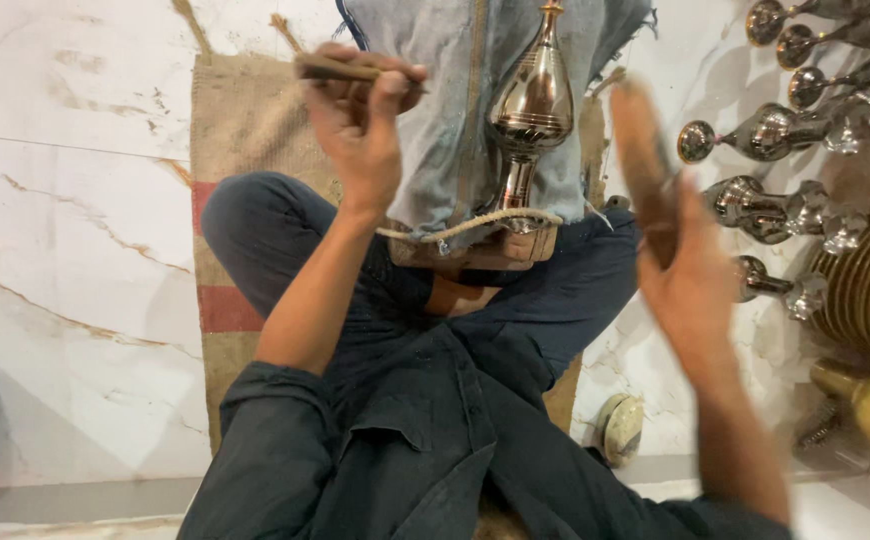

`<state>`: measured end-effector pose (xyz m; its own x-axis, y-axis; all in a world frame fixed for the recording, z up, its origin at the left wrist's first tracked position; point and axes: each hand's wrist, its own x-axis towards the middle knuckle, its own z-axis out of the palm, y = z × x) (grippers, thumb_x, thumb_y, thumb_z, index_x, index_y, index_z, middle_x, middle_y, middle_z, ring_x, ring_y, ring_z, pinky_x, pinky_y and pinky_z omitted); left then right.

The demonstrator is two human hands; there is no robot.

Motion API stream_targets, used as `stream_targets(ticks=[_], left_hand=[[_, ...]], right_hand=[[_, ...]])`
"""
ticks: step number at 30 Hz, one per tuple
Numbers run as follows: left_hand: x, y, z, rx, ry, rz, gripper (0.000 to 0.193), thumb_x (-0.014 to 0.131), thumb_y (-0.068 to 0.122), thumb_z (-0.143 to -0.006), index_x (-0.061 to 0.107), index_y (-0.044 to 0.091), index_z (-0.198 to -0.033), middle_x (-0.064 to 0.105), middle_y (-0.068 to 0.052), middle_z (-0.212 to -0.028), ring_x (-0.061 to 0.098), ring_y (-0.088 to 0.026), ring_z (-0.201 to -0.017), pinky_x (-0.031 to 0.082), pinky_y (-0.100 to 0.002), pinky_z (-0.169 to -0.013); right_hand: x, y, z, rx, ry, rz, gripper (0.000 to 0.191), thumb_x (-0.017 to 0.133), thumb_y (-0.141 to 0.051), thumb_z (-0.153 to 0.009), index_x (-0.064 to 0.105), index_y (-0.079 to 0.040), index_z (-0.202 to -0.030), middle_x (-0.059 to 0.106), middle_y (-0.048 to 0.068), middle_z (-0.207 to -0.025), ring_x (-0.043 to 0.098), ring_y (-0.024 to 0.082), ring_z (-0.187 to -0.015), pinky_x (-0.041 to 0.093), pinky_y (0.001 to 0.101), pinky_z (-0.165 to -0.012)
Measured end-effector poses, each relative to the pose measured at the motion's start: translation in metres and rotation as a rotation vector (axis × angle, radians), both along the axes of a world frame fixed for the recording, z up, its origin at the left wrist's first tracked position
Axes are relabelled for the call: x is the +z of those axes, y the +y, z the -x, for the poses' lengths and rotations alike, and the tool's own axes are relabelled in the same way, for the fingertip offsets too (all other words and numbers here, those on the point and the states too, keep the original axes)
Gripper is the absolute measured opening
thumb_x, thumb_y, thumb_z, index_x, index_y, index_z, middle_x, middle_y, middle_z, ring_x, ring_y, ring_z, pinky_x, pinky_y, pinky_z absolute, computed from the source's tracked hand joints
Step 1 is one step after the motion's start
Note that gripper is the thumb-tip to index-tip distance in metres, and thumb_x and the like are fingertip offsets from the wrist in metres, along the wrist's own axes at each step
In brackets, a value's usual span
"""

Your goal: The person sits cross-legged and uses a hammer and a small metal punch to shape a silver-colored metal vessel held in a wooden clamp. They repeatedly strike the punch along the vessel's body, rotate the vessel to access different areas, and occasionally inspect the surface before continuing.

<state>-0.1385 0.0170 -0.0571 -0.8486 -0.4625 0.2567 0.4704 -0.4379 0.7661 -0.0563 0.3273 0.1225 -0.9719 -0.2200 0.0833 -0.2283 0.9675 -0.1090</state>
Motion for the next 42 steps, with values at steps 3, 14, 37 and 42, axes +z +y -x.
stream_targets(ticks=[3, 14, 37, 42], left_hand=[[-0.005, -0.028, -0.02, 0.045, -0.116, 0.032, 0.033, 0.061, 0.008, -0.112, 0.04, 0.008, -0.137, 0.067, -0.015, -0.119, 0.075, -0.029, -0.107, 0.07, -0.042, -0.096], [-0.025, -0.08, -0.057, 0.229, -0.407, 0.145, 0.04, 0.063, -0.001, -0.109, 0.039, 0.004, -0.14, 0.062, -0.012, -0.118, 0.072, -0.019, -0.1, 0.063, -0.031, -0.081], [0.003, -0.077, -0.046, 0.226, -0.519, 0.421, 0.038, 0.067, 0.004, -0.105, 0.046, 0.0, -0.136, 0.067, -0.01, -0.11, 0.076, -0.017, -0.096, 0.065, -0.028, -0.076], [0.009, -0.083, -0.045, 0.182, -0.57, 0.334, 0.039, 0.067, 0.005, -0.103, 0.047, -0.001, -0.136, 0.061, -0.008, -0.108, 0.075, -0.018, -0.095, 0.067, -0.03, -0.078]], right_hand=[[-0.087, 0.014, -0.077, -0.458, -0.433, 0.099, 0.091, 0.063, 0.004, -0.085, 0.027, -0.015, -0.166, 0.061, 0.022, -0.125, 0.066, 0.035, -0.101, 0.055, 0.0476, -0.083], [-0.089, -0.035, -0.026, -0.16, -0.061, 0.553, 0.07, 0.081, -0.021, -0.096, 0.048, -0.006, -0.156, 0.062, 0.014, -0.128, 0.064, 0.027, -0.115, 0.054, 0.0386, -0.1], [-0.135, -0.09, 0.13, 0.215, -0.211, 0.715, 0.089, 0.052, -0.076, -0.097, 0.03, -0.029, -0.169, 0.043, 0.018, -0.158, 0.035, 0.031, -0.154, 0.035, 0.0545, -0.13], [-0.128, -0.069, 0.098, 0.187, -0.072, 0.734, 0.078, 0.034, -0.067, -0.108, 0.012, -0.024, -0.169, 0.022, 0.019, -0.175, 0.02, 0.033, -0.159, 0.024, 0.0579, -0.135]])
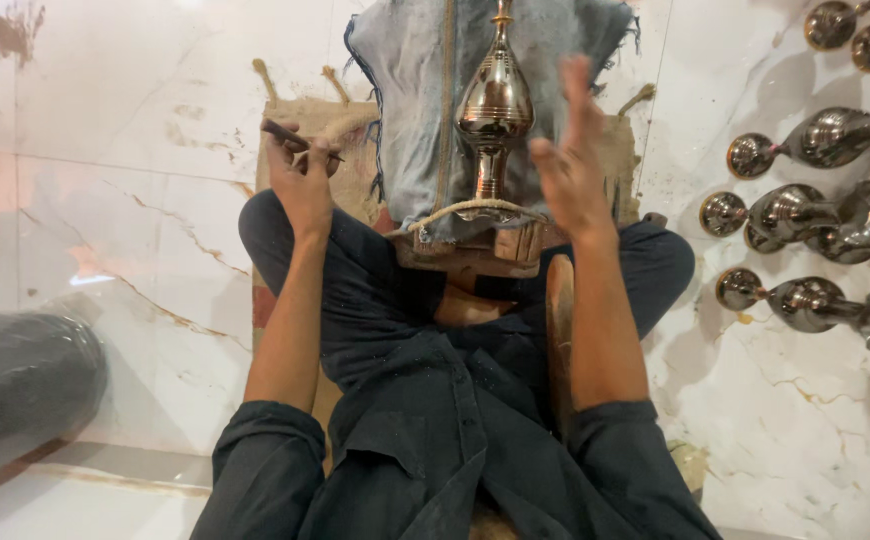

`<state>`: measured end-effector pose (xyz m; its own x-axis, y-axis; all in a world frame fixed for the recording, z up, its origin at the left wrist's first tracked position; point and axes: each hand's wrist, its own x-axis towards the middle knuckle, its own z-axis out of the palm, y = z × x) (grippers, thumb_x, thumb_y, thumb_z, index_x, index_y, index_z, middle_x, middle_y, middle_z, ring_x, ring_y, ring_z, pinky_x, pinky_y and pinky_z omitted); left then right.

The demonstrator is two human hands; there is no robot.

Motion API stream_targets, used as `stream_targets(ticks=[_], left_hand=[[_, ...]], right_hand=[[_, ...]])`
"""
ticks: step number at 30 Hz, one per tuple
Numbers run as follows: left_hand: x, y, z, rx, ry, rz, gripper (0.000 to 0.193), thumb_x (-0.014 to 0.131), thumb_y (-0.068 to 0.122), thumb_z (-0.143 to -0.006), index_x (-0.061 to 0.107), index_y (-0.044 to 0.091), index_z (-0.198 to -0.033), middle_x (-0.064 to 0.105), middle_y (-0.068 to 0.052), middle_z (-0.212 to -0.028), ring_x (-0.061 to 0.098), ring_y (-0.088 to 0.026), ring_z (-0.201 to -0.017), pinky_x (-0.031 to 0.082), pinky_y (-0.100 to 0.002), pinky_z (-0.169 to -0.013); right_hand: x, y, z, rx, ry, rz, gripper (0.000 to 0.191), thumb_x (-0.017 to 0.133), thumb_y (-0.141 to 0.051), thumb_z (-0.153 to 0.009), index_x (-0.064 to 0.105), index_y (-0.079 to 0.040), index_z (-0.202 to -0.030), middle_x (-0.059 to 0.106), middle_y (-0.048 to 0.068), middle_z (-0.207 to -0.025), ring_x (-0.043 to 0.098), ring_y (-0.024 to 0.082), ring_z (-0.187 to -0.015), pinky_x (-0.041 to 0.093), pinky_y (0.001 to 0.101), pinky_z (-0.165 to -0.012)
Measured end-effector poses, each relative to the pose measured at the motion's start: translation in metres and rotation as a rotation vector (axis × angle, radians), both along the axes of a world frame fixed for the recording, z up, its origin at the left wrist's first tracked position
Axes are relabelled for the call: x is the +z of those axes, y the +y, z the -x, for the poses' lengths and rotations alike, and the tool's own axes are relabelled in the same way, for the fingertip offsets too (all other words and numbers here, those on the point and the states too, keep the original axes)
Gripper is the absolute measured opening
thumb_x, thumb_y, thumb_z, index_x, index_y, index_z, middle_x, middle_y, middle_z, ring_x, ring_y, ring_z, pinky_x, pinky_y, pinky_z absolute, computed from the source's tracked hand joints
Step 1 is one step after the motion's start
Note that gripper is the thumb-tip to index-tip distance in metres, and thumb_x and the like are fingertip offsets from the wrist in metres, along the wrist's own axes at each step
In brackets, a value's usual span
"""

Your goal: The person sits cross-legged and uses a hammer and a small metal punch to shape a silver-colored metal vessel held in a wooden clamp. They repeatedly strike the punch along the vessel's body, rotate the vessel to access different areas, and occasionally inspect the surface before continuing.

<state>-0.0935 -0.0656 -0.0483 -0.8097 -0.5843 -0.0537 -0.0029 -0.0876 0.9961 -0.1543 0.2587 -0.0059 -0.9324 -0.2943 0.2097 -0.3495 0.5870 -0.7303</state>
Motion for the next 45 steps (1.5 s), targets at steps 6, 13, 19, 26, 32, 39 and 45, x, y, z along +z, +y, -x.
stream_targets(ticks=[6, 13, 19, 26, 32, 39, 45], left_hand=[[0.036, 0.0, 0.024, -0.265, 0.048, 0.12, 0.038, 0.071, 0.005, -0.103, 0.047, -0.002, -0.132, 0.064, -0.014, -0.107, 0.078, -0.019, -0.093, 0.07, -0.03, -0.08], [0.106, 0.083, 0.082, -0.861, 0.351, 0.566, 0.049, 0.08, 0.006, -0.102, 0.052, 0.006, -0.142, 0.071, -0.016, -0.117, 0.078, -0.024, -0.1, 0.068, -0.035, -0.084], [0.129, 0.12, 0.115, -1.108, 0.404, 0.849, 0.056, 0.076, 0.002, -0.096, 0.052, 0.006, -0.147, 0.071, -0.016, -0.117, 0.075, -0.029, -0.1, 0.06, -0.041, -0.087], [0.121, 0.115, 0.118, -1.137, 0.535, 1.069, 0.054, 0.077, 0.004, -0.096, 0.055, 0.005, -0.145, 0.066, -0.017, -0.128, 0.068, -0.034, -0.108, 0.055, -0.046, -0.09], [0.115, 0.114, 0.118, -1.123, 0.583, 1.111, 0.051, 0.077, 0.008, -0.098, 0.057, 0.007, -0.145, 0.066, -0.016, -0.128, 0.067, -0.036, -0.112, 0.054, -0.047, -0.092], [0.115, 0.107, 0.11, -1.121, 0.494, 1.051, 0.045, 0.078, 0.008, -0.102, 0.057, 0.007, -0.142, 0.067, -0.015, -0.118, 0.068, -0.035, -0.106, 0.053, -0.048, -0.088], [0.112, 0.101, 0.098, -1.025, 0.639, 1.068, 0.041, 0.076, 0.003, -0.098, 0.055, 0.006, -0.133, 0.066, -0.014, -0.12, 0.067, -0.034, -0.107, 0.054, -0.047, -0.089]], right_hand=[[0.014, 0.081, -0.124, -0.47, -0.251, 0.07, 0.083, 0.063, -0.047, -0.102, 0.029, -0.007, -0.166, 0.066, 0.015, -0.127, 0.066, 0.029, -0.11, 0.054, 0.0417, -0.099], [-0.001, 0.076, -0.266, -0.336, -0.704, -0.599, 0.095, 0.073, -0.037, -0.086, 0.025, -0.013, -0.164, 0.062, 0.024, -0.12, 0.065, 0.04, -0.098, 0.054, 0.0503, -0.086], [-0.001, 0.114, -0.242, -0.359, -0.114, -0.077, 0.083, 0.081, -0.005, -0.086, 0.034, 0.004, -0.153, 0.06, 0.032, -0.13, 0.062, 0.043, -0.114, 0.05, 0.0517, -0.093], [0.035, 0.127, -0.14, -0.377, -0.026, 0.157, 0.098, 0.087, -0.002, -0.095, 0.015, -0.002, -0.162, 0.057, 0.018, -0.131, 0.068, 0.027, -0.119, 0.06, 0.0406, -0.107], [0.055, 0.131, -0.069, -0.264, 0.014, 0.037, 0.067, 0.073, -0.001, -0.099, 0.034, -0.003, -0.153, 0.07, 0.012, -0.117, 0.074, 0.02, -0.104, 0.063, 0.0321, -0.099], [0.115, 0.109, -0.055, -0.142, 0.257, -0.411, 0.074, 0.086, -0.003, -0.095, 0.04, -0.009, -0.153, 0.07, 0.013, -0.11, 0.072, 0.022, -0.097, 0.06, 0.0323, -0.089], [0.146, 0.097, -0.055, -0.078, 0.344, -0.581, 0.076, 0.084, 0.0, -0.079, 0.053, -0.009, -0.148, 0.064, 0.012, -0.094, 0.068, 0.028, -0.079, 0.056, 0.0374, -0.073]])
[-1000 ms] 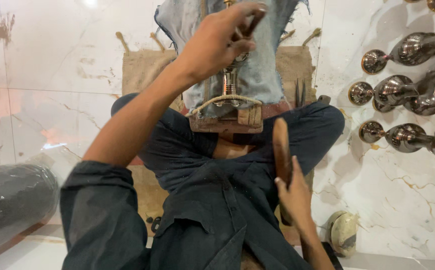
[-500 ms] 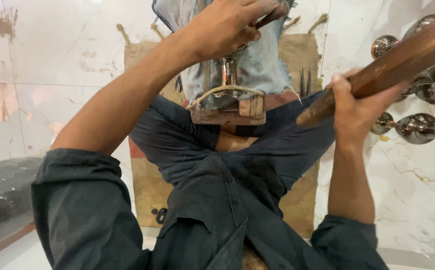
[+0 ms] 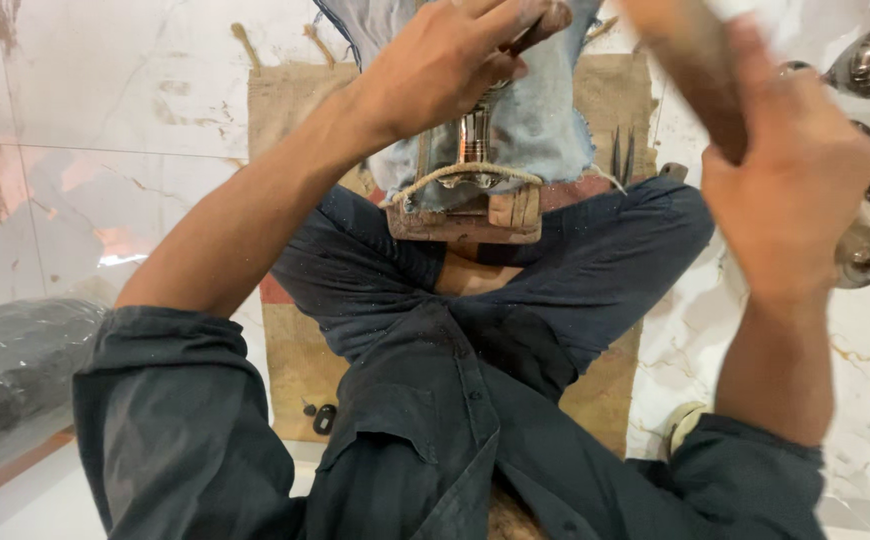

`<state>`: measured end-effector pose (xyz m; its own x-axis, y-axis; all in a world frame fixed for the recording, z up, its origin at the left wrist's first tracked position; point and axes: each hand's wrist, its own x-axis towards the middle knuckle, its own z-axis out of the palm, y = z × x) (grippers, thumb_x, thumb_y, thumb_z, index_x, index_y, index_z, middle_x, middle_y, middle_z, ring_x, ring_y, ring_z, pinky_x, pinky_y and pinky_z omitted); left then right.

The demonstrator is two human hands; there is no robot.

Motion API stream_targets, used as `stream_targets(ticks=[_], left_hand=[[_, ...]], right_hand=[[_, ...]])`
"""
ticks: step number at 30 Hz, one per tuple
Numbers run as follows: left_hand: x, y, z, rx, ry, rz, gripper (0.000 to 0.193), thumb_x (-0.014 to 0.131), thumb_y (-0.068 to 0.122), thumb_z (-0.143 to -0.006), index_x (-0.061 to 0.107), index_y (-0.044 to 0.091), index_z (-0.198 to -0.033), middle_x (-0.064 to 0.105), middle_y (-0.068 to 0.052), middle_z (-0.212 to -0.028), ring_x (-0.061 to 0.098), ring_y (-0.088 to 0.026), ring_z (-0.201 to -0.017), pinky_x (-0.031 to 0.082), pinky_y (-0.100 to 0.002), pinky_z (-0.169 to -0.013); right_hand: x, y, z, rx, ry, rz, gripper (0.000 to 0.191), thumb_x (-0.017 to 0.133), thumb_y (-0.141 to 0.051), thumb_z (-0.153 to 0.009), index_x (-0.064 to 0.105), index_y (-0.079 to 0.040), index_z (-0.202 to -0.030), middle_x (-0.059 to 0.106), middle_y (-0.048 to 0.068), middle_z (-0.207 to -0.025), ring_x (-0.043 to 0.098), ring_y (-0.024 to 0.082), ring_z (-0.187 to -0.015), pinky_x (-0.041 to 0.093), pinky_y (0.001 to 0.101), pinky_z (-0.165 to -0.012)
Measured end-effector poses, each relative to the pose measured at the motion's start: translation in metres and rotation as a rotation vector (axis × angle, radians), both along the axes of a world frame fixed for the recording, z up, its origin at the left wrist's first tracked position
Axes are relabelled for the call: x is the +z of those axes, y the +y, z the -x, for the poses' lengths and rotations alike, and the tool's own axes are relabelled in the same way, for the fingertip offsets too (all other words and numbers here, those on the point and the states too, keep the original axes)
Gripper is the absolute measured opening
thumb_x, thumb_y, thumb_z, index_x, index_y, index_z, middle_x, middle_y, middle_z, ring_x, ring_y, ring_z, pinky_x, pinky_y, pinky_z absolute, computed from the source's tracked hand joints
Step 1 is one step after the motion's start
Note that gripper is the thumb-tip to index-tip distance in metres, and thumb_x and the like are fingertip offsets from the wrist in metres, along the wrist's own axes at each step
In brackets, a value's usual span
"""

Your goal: The person sits cross-legged and uses a hammer and a small metal punch to shape a silver-colored metal vessel held in a wooden clamp. They repeatedly strike the punch along the vessel's body, rotate the vessel to access different areas, and occasionally inspect the surface before continuing.

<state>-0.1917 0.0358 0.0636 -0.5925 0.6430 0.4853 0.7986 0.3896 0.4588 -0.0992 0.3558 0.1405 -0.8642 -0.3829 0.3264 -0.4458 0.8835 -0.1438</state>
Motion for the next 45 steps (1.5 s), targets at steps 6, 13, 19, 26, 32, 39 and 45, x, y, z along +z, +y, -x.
stream_targets(ticks=[6, 13, 19, 26, 32, 39, 45], left_hand=[[-0.016, -0.003, -0.004, 0.036, -0.123, -0.038, 0.029, 0.074, 0.009, -0.103, 0.056, 0.004, -0.125, 0.069, -0.015, -0.115, 0.07, -0.033, -0.1, 0.055, -0.044, -0.082], [-0.008, -0.004, 0.005, 0.054, -0.29, 0.009, 0.023, 0.071, 0.015, -0.109, 0.057, 0.003, -0.122, 0.071, -0.015, -0.102, 0.073, -0.031, -0.09, 0.055, -0.045, -0.077], [0.005, 0.0, 0.006, -0.033, -0.291, 0.013, 0.034, 0.068, 0.01, -0.106, 0.056, 0.006, -0.138, 0.069, -0.015, -0.101, 0.072, -0.03, -0.086, 0.054, -0.043, -0.071], [-0.011, -0.009, -0.003, 0.002, 0.043, -0.107, 0.04, 0.073, 0.01, -0.098, 0.053, 0.006, -0.132, 0.064, -0.015, -0.119, 0.067, -0.037, -0.103, 0.053, -0.047, -0.084], [-0.029, -0.009, -0.012, 0.042, -0.033, -0.065, 0.037, 0.075, 0.014, -0.105, 0.055, 0.009, -0.136, 0.063, -0.016, -0.12, 0.065, -0.035, -0.093, 0.052, -0.045, -0.075], [-0.032, -0.006, -0.013, 0.063, -0.089, -0.27, 0.016, 0.068, 0.011, -0.108, 0.06, 0.006, -0.121, 0.069, -0.011, -0.109, 0.072, -0.029, -0.098, 0.058, -0.041, -0.084], [-0.031, -0.006, -0.001, 0.077, -0.309, -0.105, 0.018, 0.071, 0.018, -0.111, 0.063, 0.003, -0.118, 0.071, -0.013, -0.094, 0.071, -0.029, -0.083, 0.054, -0.042, -0.072]], right_hand=[[-0.004, 0.008, -0.011, -0.041, 0.037, -0.209, 0.083, 0.083, 0.005, -0.082, 0.048, -0.012, -0.155, 0.067, 0.02, -0.106, 0.07, 0.036, -0.091, 0.056, 0.043, -0.078], [-0.029, 0.025, -0.016, 0.02, 0.057, 0.15, 0.089, 0.081, 0.004, -0.091, 0.027, -0.004, -0.16, 0.062, 0.024, -0.137, 0.067, 0.038, -0.119, 0.057, 0.0399, -0.104], [-0.029, 0.025, 0.0, -0.033, -0.136, 0.365, 0.048, 0.085, 0.0, -0.099, 0.048, -0.008, -0.129, 0.067, 0.016, -0.102, 0.07, 0.029, -0.09, 0.058, 0.0356, -0.084], [0.0, 0.013, 0.01, 0.102, 0.132, -0.33, 0.072, 0.09, 0.0, -0.065, 0.065, -0.001, -0.132, 0.07, 0.017, -0.087, 0.07, 0.031, -0.074, 0.056, 0.0386, -0.067], [0.022, 0.002, 0.0, 0.108, 0.155, -0.383, 0.088, 0.09, 0.007, -0.071, 0.054, -0.012, -0.149, 0.064, 0.015, -0.095, 0.067, 0.034, -0.086, 0.054, 0.0418, -0.076], [0.02, 0.011, -0.021, 0.008, 0.106, -0.398, 0.093, 0.084, 0.004, -0.086, 0.036, -0.013, -0.163, 0.066, 0.02, -0.11, 0.069, 0.037, -0.093, 0.054, 0.0413, -0.082], [-0.008, 0.041, -0.021, 0.0, -0.071, 0.122, 0.079, 0.074, 0.004, -0.098, 0.029, -0.011, -0.161, 0.063, 0.019, -0.125, 0.069, 0.036, -0.114, 0.058, 0.0381, -0.104]])
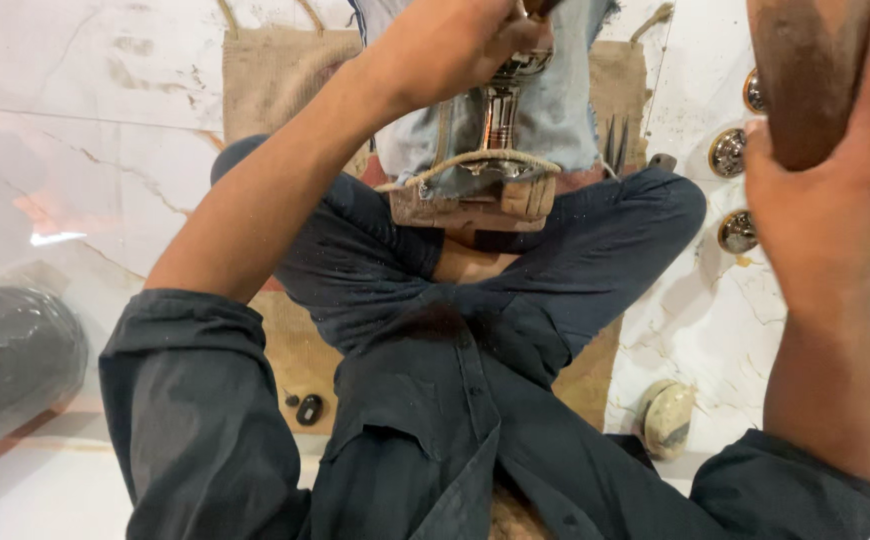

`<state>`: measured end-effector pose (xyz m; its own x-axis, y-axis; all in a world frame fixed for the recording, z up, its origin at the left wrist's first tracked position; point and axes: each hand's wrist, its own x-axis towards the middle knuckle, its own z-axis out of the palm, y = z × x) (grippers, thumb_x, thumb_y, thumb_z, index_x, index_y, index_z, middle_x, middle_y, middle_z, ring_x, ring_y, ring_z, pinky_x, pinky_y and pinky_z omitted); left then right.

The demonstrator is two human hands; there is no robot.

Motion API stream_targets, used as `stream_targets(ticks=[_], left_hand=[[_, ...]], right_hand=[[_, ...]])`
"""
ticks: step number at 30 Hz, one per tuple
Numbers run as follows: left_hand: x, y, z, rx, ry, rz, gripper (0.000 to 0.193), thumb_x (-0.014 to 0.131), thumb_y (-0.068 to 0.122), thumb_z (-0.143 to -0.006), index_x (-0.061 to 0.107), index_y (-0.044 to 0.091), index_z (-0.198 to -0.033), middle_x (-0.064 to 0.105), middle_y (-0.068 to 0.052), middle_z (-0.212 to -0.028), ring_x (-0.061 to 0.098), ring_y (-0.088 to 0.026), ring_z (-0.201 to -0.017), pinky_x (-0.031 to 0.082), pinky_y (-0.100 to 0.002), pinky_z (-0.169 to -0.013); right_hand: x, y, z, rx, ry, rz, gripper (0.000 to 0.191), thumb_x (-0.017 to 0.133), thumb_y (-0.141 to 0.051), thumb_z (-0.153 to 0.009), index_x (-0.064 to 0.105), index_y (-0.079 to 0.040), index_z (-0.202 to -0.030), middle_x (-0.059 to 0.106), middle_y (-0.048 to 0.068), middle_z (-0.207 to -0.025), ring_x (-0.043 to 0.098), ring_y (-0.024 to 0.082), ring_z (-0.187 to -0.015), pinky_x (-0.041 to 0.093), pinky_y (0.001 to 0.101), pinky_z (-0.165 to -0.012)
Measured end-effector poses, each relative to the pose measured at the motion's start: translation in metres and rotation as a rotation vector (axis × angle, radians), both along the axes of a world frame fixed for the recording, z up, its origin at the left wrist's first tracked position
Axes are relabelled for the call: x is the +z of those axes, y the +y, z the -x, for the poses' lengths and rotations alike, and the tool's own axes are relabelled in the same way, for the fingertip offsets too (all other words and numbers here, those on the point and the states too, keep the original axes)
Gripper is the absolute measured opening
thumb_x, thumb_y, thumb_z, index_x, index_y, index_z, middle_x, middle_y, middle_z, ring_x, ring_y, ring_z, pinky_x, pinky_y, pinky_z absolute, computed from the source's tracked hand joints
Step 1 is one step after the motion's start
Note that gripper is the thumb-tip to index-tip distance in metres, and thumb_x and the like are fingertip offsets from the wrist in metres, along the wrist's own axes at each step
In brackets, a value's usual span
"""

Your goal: The person sits cross-legged and uses a hammer and a small metal punch to shape a silver-colored metal vessel held in a wooden clamp. They repeatedly strike the punch along the vessel's body, rotate the vessel to access different areas, and occasionally inspect the surface before continuing.

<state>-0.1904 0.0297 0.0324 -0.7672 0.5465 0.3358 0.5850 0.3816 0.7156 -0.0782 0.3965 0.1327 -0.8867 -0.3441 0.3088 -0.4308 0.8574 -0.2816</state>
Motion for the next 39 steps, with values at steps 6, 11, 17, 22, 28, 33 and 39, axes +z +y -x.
stream_targets(ticks=[6, 11, 17, 22, 28, 33, 39], left_hand=[[0.007, -0.001, 0.004, -0.133, 0.174, -0.092, 0.026, 0.067, 0.005, -0.104, 0.058, 0.004, -0.128, 0.07, -0.011, -0.11, 0.073, -0.027, -0.1, 0.057, -0.042, -0.083], [0.008, -0.003, -0.003, -0.033, 0.349, -0.087, 0.041, 0.078, 0.012, -0.103, 0.056, 0.009, -0.137, 0.066, -0.01, -0.109, 0.069, -0.032, -0.098, 0.054, -0.045, -0.082], [-0.003, -0.007, -0.021, 0.018, 0.281, -0.19, 0.041, 0.073, 0.006, -0.104, 0.05, 0.011, -0.137, 0.062, -0.01, -0.127, 0.069, -0.035, -0.102, 0.057, -0.042, -0.082], [-0.013, -0.004, -0.024, 0.044, 0.305, -0.19, 0.041, 0.074, 0.011, -0.106, 0.052, 0.011, -0.141, 0.062, -0.012, -0.126, 0.068, -0.036, -0.101, 0.057, -0.044, -0.082], [-0.017, 0.0, -0.011, 0.015, 0.133, -0.315, 0.024, 0.071, 0.012, -0.109, 0.055, 0.007, -0.126, 0.068, -0.01, -0.111, 0.072, -0.027, -0.101, 0.059, -0.04, -0.087], [-0.007, -0.007, -0.001, -0.083, 0.178, -0.267, 0.017, 0.07, 0.005, -0.107, 0.058, 0.004, -0.119, 0.066, -0.012, -0.108, 0.068, -0.03, -0.097, 0.054, -0.042, -0.083], [0.001, -0.011, 0.0, -0.173, 0.227, -0.268, 0.02, 0.07, 0.006, -0.107, 0.054, 0.004, -0.119, 0.061, -0.01, -0.105, 0.067, -0.03, -0.098, 0.054, -0.041, -0.085]], right_hand=[[0.025, -0.026, 0.024, 0.061, 0.145, -0.337, 0.066, 0.082, 0.006, -0.086, 0.053, -0.001, -0.144, 0.067, 0.015, -0.107, 0.071, 0.029, -0.097, 0.058, 0.0368, -0.086], [0.058, -0.062, 0.03, 0.098, 0.193, -0.54, 0.068, 0.085, 0.006, -0.079, 0.061, 0.0, -0.141, 0.066, 0.018, -0.1, 0.071, 0.031, -0.091, 0.058, 0.0388, -0.078], [0.057, -0.058, 0.029, -0.077, -0.19, -0.11, 0.029, 0.074, 0.0, -0.104, 0.059, -0.005, -0.128, 0.067, 0.018, -0.105, 0.071, 0.031, -0.088, 0.058, 0.037, -0.077], [0.063, -0.059, 0.019, 0.019, -0.105, -0.288, 0.058, 0.072, 0.009, -0.101, 0.048, -0.008, -0.152, 0.063, 0.017, -0.128, 0.07, 0.029, -0.103, 0.059, 0.0336, -0.091], [0.059, -0.04, 0.002, 0.019, 0.077, -0.418, 0.069, 0.08, 0.003, -0.095, 0.044, 0.006, -0.153, 0.066, 0.027, -0.123, 0.072, 0.036, -0.106, 0.059, 0.0395, -0.095], [0.016, 0.024, 0.022, -0.133, -0.169, -0.081, 0.032, 0.067, -0.01, -0.109, 0.054, -0.001, -0.136, 0.07, 0.019, -0.119, 0.073, 0.026, -0.104, 0.06, 0.032, -0.094], [0.012, 0.021, 0.031, -0.157, -0.165, -0.193, 0.024, 0.068, -0.004, -0.11, 0.06, 0.006, -0.13, 0.072, 0.022, -0.115, 0.073, 0.03, -0.102, 0.059, 0.0384, -0.093]])
